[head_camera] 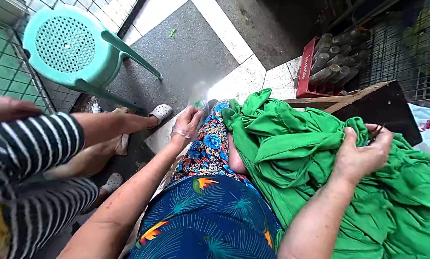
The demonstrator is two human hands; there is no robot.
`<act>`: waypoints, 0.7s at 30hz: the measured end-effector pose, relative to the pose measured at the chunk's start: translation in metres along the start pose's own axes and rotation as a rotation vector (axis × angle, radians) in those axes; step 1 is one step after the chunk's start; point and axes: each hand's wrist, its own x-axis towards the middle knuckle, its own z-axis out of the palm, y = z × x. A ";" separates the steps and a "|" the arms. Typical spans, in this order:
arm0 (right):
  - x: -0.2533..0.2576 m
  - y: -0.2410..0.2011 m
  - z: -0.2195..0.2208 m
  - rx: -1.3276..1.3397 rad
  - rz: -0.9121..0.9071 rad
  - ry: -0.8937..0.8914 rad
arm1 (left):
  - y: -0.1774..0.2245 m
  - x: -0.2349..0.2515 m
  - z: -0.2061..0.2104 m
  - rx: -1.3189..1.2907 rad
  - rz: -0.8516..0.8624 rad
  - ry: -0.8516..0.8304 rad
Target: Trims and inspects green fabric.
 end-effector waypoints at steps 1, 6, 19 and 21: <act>0.000 -0.002 0.002 -0.012 -0.009 0.010 | -0.002 0.002 0.000 0.001 -0.029 -0.005; -0.004 0.005 0.007 -0.033 -0.052 0.064 | 0.021 0.038 0.053 0.172 -0.235 -0.230; -0.006 0.021 0.003 0.248 -0.190 0.174 | 0.022 -0.038 -0.003 -0.064 0.003 -0.003; -0.007 0.012 0.001 0.035 -0.140 0.002 | 0.007 -0.046 -0.014 0.024 -0.227 -0.033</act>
